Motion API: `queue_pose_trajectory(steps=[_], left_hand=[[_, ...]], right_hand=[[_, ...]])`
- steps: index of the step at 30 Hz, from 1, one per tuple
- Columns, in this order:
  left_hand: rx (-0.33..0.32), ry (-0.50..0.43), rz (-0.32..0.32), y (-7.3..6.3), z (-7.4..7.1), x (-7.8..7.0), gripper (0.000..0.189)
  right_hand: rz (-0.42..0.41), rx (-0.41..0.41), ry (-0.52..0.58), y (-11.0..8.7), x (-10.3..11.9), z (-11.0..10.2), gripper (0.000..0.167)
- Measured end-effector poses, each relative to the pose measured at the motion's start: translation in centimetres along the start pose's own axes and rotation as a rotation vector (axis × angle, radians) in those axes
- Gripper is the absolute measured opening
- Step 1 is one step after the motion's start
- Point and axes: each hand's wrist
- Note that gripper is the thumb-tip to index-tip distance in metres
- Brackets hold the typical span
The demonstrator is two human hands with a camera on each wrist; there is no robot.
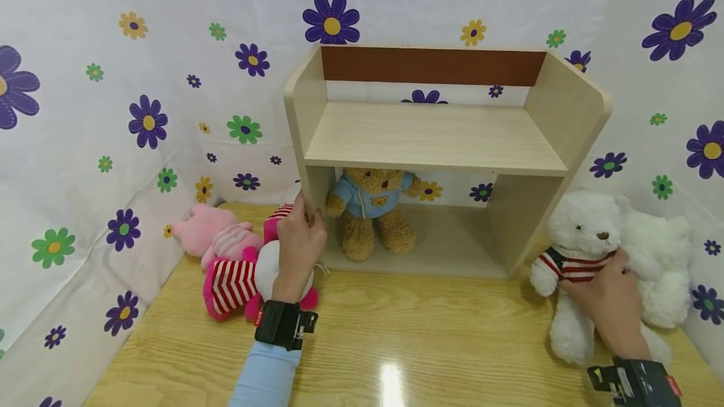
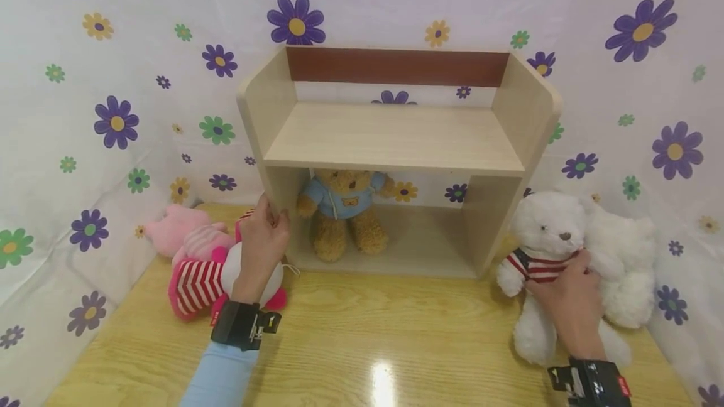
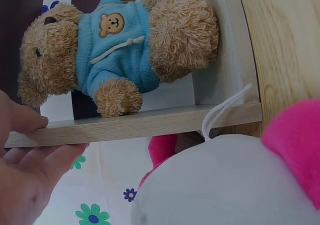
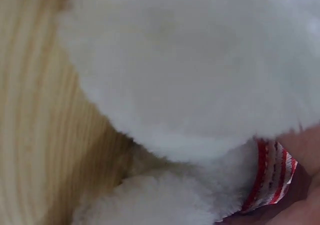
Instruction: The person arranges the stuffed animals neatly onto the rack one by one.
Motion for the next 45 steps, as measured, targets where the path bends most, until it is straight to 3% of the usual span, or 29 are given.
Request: queue_pose_trajectory(steps=[3, 19, 26, 35, 38, 40, 45], left_hand=[[0.009, 0.000, -0.002, -0.1, 0.0, -0.1, 0.047], [0.011, -0.026, -0.001, -0.1, -0.1, -0.1, 0.044], [0.004, -0.030, 0.010, -0.2, -0.1, -0.1, 0.046], [0.010, -0.032, -0.009, -0.2, -0.1, 0.0, 0.043], [0.012, -0.036, -0.014, -0.2, -0.1, -0.1, 0.042], [0.011, -0.036, -0.011, -0.2, -0.1, -0.1, 0.042], [0.008, -0.031, 0.001, -0.3, -0.1, 0.0, 0.044]], right_hand=[[0.016, -0.009, 0.023, -0.6, 0.0, -0.2, 0.116], [0.053, -0.225, 0.186, -3.1, 0.5, -1.0, 0.113], [-0.076, -0.399, 0.333, -4.1, 1.1, -1.0, 0.120], [-0.099, -0.455, 0.376, -5.3, 2.6, -0.6, 0.122], [-0.192, -0.510, 0.425, -5.5, 3.0, -0.1, 0.122], [-0.296, -0.552, 0.476, -5.4, 3.3, 0.2, 0.123], [-0.576, -0.622, 0.579, -5.0, 4.0, 0.8, 0.105]])
Point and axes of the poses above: each hand's wrist, its own y-axis towards the middle knuckle, its own z-axis out of the palm, x = y × z, and after that the axes turned 9 degrees about -y, right-handed
